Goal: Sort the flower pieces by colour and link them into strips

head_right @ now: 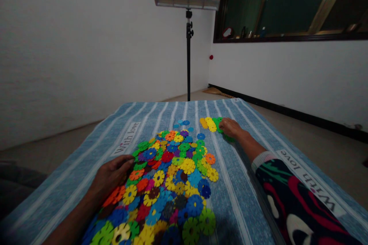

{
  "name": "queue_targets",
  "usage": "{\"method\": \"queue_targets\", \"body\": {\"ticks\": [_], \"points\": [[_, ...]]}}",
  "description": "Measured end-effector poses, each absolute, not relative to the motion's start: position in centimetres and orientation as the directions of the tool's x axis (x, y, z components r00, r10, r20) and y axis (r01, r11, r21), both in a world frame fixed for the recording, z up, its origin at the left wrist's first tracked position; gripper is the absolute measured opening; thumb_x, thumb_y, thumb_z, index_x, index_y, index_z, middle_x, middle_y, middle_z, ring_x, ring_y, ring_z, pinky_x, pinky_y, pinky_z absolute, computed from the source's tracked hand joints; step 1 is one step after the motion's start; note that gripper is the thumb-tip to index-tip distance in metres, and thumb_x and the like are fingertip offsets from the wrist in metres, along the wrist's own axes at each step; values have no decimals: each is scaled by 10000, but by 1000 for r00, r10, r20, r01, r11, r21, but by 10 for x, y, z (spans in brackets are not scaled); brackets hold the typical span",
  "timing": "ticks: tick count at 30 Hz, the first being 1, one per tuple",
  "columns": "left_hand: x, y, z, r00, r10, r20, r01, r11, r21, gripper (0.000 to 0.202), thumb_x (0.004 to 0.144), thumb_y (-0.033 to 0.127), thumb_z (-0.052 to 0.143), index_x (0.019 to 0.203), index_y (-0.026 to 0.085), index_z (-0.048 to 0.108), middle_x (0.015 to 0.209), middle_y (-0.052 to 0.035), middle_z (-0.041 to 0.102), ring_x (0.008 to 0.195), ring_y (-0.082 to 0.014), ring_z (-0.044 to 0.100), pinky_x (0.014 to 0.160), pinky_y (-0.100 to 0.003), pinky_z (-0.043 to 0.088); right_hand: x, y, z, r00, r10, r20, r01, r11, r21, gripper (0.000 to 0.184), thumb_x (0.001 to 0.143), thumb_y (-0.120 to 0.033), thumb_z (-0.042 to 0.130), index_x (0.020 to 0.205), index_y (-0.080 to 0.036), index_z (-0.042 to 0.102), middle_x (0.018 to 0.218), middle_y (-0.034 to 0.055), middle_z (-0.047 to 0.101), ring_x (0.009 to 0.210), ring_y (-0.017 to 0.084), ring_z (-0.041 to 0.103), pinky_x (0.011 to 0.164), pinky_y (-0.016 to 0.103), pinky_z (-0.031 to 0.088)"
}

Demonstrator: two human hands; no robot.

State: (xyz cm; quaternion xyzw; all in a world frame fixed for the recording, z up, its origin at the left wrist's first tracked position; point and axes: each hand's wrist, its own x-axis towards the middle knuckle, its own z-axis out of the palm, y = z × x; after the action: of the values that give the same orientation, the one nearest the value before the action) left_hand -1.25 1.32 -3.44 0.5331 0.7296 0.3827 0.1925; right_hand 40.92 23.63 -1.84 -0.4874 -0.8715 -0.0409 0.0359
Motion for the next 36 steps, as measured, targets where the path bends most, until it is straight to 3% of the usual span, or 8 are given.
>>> {"method": "queue_targets", "body": {"ticks": [5, 10, 15, 19, 24, 29, 36], "points": [[-13, 14, -36, -363, 922, 131, 624, 137, 769, 354, 702, 515, 566, 815, 209, 703, 638, 12, 685, 584, -169, 612, 505, -221, 452, 407, 235, -18, -495, 866, 75, 869, 494, 34, 233, 814, -144, 493, 747, -181, 713, 891, 59, 675, 847, 165, 579, 682, 225, 359], [-7, 11, -32, -384, 920, 81, 571, 168, 804, 373, 703, 519, 562, 848, 203, 696, 512, 38, 600, 466, -146, 534, 434, -222, 400, 408, 232, -16, -462, 878, 126, 886, 462, 30, 198, 852, -196, 517, 872, -188, 715, 973, 81, 669, 914, 181, 587, 737, 236, 374], [-5, 11, -33, -386, 918, 94, 557, 151, 816, 341, 695, 499, 574, 815, 201, 686, 540, 40, 598, 482, -141, 530, 448, -221, 401, 397, 220, -12, -499, 847, 183, 864, 503, 28, 215, 868, -189, 505, 926, -187, 711, 1003, 94, 670, 945, 198, 590, 766, 254, 400], [-5, 11, -33, -375, 920, 113, 562, 128, 817, 335, 696, 494, 578, 808, 195, 683, 597, 31, 622, 545, -142, 557, 484, -213, 422, 368, 197, -9, -653, 716, 245, 726, 684, -63, 180, 858, -170, 537, 890, -192, 712, 944, 70, 683, 934, 188, 594, 801, 259, 414], [0, 8, -28, -378, 922, 87, 542, 144, 828, 359, 707, 511, 567, 822, 187, 671, 508, 49, 559, 453, -128, 497, 428, -218, 383, 324, 156, -1, -837, 488, 245, 471, 873, -128, 94, 850, -231, 610, 831, -201, 697, 925, 46, 664, 895, 168, 588, 794, 260, 416], [3, 6, -26, -373, 921, 111, 551, 124, 825, 368, 698, 529, 566, 794, 192, 679, 481, 44, 556, 445, -133, 505, 410, -222, 368, 296, 129, 3, -903, 381, 201, 380, 924, -42, 82, 833, -241, 618, 788, -194, 668, 921, 62, 652, 902, 189, 570, 755, 278, 413], [3, 7, -25, -370, 925, 86, 550, 143, 823, 349, 716, 503, 553, 796, 184, 669, 481, 51, 534, 442, -126, 493, 428, -223, 371, 285, 119, -5, -905, 396, 155, 412, 906, 93, 166, 846, -136, 528, 715, -179, 619, 808, 59, 627, 787, 172, 536, 671, 271, 389]]}}
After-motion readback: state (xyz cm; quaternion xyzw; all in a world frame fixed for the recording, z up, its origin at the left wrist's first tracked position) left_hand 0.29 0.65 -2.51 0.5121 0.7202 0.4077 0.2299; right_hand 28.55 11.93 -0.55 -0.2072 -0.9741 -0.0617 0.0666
